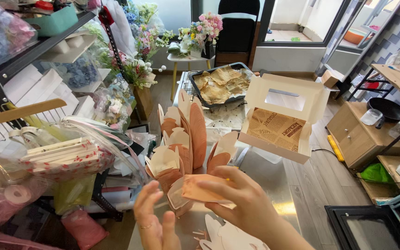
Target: The person repeatedly folds flat paper pieces into small decorative boxes and stacks them on the table. The hands pick up each piece, fold along pre-scored lines, and place the finished box into a growing pile.
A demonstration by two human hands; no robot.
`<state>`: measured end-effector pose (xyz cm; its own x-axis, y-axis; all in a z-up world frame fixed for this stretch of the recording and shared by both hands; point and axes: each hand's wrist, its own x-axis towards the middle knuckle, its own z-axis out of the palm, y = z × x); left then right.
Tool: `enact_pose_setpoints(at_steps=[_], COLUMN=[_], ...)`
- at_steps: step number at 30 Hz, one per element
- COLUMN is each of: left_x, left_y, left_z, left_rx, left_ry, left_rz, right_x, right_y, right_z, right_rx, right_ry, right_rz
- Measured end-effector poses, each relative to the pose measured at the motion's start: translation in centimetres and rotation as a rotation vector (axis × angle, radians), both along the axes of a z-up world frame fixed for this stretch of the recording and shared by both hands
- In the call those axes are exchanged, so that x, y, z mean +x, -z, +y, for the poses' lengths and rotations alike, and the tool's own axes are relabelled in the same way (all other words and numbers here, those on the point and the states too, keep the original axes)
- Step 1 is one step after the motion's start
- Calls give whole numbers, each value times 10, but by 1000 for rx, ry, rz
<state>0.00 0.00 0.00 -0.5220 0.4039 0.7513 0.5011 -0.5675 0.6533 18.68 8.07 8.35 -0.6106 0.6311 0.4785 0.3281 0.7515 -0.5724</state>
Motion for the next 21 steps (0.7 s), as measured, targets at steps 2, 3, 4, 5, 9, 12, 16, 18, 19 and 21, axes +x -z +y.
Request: enact_pose_setpoints(at_steps=[2,3,4,5,9,12,16,18,19,21], left_x=[-19,-25,-28,-30,-36,-39,-29,-28,-28,-31], left_y=[11,17,23,30,55,70,85,92,95,100], left_z=[-7,-8,-10,-12,-15,-12,4,13,15,23], left_rx=[-94,-140,-173,-204,-370,-437,-676,-817,-927,-1140], left_ry=[-71,-104,-129,-154,-113,78,9,-9,69,229], left_rz=[-65,-98,-57,-17,30,129,21,4,-61,-182], right_x=[-19,-30,-44,-60,-98,-99,-73,-61,-58,-55], right_y=[-10,-11,-11,-10,-6,-7,-13,-8,-2,12], right_z=[15,18,19,22,19,15,12,11,10,16], right_rx=[441,661,664,667,607,569,496,361,390,453], right_ry=[-123,-185,-212,-238,-343,-347,-281,-264,-273,-288], right_rz=[-270,-408,-522,-636,-876,-537,-383,-456,-506,-602])
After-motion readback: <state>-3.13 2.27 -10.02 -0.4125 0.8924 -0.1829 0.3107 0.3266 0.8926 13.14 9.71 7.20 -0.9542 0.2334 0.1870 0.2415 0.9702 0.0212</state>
